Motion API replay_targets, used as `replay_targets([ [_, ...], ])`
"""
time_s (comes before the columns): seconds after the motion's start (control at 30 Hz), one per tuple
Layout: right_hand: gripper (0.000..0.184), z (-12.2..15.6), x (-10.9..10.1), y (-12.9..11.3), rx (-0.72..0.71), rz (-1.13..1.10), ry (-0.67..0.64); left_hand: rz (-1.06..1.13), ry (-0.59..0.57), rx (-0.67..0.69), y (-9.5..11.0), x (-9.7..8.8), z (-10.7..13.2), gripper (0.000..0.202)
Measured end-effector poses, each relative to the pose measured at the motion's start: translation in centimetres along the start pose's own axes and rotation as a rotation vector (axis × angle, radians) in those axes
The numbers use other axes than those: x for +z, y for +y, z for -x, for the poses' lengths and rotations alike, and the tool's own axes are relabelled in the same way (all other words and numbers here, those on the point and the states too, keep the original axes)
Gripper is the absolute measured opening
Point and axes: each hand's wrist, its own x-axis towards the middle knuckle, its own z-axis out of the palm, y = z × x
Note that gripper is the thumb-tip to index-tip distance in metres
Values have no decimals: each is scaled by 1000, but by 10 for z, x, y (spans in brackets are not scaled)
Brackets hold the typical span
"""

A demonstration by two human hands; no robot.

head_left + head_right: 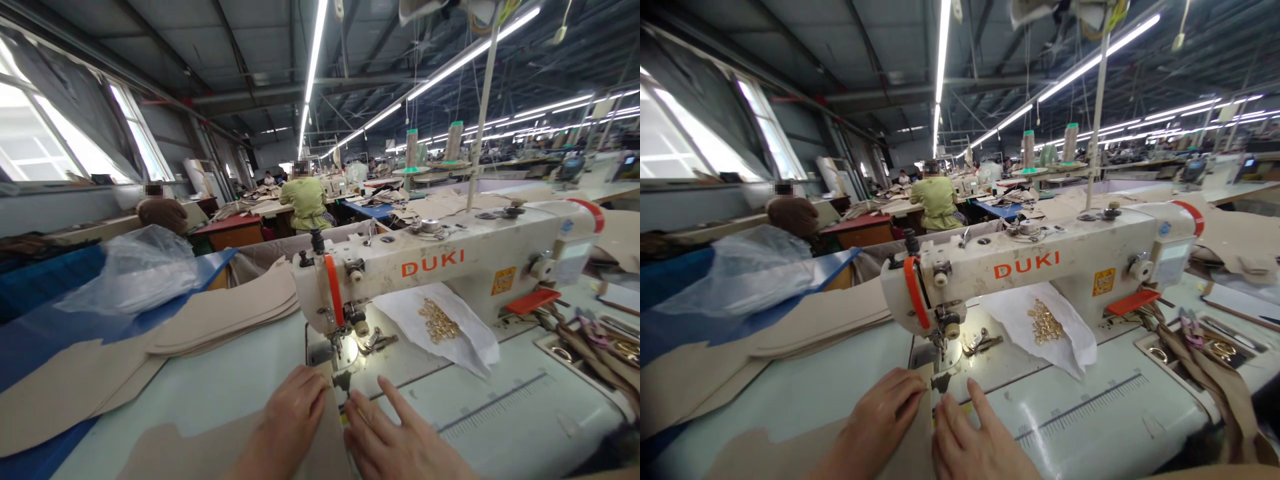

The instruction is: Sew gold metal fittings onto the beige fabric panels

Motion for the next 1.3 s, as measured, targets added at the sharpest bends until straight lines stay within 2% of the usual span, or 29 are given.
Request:
replay_targets([
  [0.17,20,-16,-6,18,-230,-164,-106,1,-29,-26,1,0,2,20],
  [0.23,18,-20,-6,26,-298,-217,-108,-2,-33,-34,2,-1,1,20],
  [0.4,21,-16,-4,41,-401,-230,-45,2,-39,-24,5,-5,-2,20],
  [0.53,21,-9,-18,45,-465,-228,-134,16,-15,-21,6,-4,-2,20],
  [0.67,20,-9,-22,41,-418,-245,-145,23,-7,-26,5,-3,0,19],
  [0.97,19,-28,10,26,-182,-280,14,34,-19,4,2,-3,0,18],
  [1.13,18,-28,17,26,-149,-360,-47,28,-40,-8,4,-7,-2,20],
  [1.3,20,-27,20,25,-128,-405,-40,0,-42,15,4,-5,1,23],
])
